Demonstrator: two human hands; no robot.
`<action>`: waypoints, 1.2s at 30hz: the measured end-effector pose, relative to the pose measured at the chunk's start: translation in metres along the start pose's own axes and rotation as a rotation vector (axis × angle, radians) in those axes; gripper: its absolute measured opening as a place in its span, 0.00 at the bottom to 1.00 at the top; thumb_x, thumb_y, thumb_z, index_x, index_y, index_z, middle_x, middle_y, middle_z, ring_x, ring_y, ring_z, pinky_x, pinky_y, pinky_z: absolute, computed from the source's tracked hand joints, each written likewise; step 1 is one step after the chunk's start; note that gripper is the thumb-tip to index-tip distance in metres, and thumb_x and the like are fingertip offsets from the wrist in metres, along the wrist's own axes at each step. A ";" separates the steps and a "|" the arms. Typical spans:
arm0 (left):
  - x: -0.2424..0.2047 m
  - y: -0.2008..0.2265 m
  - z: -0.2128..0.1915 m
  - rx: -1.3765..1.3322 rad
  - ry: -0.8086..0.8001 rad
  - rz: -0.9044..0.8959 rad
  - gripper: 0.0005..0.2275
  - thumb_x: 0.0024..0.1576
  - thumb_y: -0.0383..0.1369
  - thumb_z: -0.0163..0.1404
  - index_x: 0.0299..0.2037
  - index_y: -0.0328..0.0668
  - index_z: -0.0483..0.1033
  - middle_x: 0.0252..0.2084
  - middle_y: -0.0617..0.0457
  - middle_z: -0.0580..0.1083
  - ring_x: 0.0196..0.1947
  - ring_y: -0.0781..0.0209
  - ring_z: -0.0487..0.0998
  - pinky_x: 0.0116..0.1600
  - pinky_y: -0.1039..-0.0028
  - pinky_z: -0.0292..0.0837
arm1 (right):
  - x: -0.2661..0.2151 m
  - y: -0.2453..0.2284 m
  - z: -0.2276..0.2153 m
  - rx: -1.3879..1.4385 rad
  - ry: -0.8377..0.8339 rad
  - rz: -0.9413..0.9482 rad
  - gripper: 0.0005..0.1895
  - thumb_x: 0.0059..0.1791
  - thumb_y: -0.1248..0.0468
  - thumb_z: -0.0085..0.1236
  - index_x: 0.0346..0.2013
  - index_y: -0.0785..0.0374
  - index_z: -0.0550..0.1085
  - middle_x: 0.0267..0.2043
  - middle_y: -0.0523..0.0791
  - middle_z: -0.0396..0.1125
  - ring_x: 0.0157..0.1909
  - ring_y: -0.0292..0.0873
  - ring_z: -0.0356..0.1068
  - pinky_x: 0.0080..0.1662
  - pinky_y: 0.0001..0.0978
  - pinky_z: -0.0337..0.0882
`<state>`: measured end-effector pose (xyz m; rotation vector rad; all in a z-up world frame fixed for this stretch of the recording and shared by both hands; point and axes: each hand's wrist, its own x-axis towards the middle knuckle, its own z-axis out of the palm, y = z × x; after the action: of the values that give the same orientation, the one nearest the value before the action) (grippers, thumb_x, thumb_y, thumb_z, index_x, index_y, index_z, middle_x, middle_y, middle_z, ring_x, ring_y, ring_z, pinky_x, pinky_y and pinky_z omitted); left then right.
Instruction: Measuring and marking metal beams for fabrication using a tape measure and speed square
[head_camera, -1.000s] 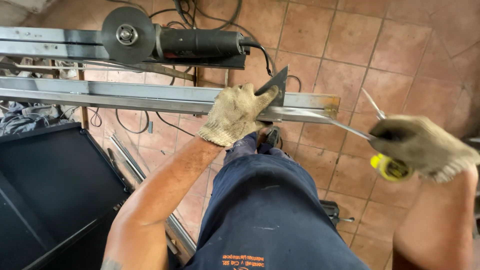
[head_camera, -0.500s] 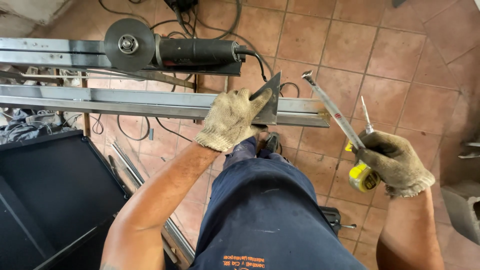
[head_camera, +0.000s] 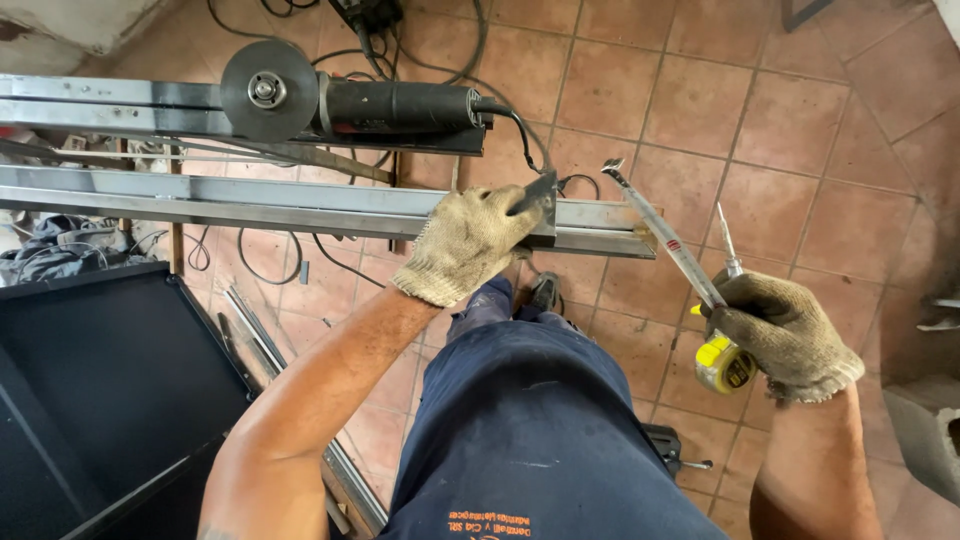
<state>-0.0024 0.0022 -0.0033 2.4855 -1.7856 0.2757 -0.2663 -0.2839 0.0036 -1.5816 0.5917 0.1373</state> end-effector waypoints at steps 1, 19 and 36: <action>0.000 0.001 -0.001 0.002 0.000 -0.001 0.28 0.46 0.48 0.64 0.58 0.61 0.73 0.44 0.58 0.72 0.29 0.54 0.76 0.26 0.63 0.70 | -0.002 0.001 -0.001 0.000 -0.001 -0.001 0.07 0.47 0.70 0.58 0.35 0.73 0.78 0.26 0.51 0.73 0.26 0.44 0.72 0.31 0.33 0.71; -0.091 0.058 -0.088 -1.534 0.298 -1.008 0.14 0.60 0.38 0.47 0.51 0.39 0.74 0.33 0.52 0.76 0.28 0.66 0.76 0.32 0.75 0.76 | 0.023 -0.089 0.117 0.192 -0.117 -0.142 0.05 0.41 0.75 0.44 0.22 0.64 0.66 0.24 0.51 0.66 0.22 0.45 0.64 0.24 0.32 0.65; -0.223 -0.206 -0.087 -0.182 0.136 -0.635 0.08 0.58 0.36 0.58 0.42 0.43 0.77 0.41 0.42 0.73 0.33 0.40 0.76 0.36 0.52 0.72 | 0.071 -0.085 0.275 0.278 -0.324 -0.124 0.09 0.49 0.64 0.55 0.36 0.69 0.72 0.27 0.59 0.72 0.20 0.54 0.71 0.21 0.41 0.75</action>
<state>0.1140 0.2901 0.0507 2.6535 -0.8576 0.2161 -0.0959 -0.0418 0.0174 -1.2869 0.2457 0.2041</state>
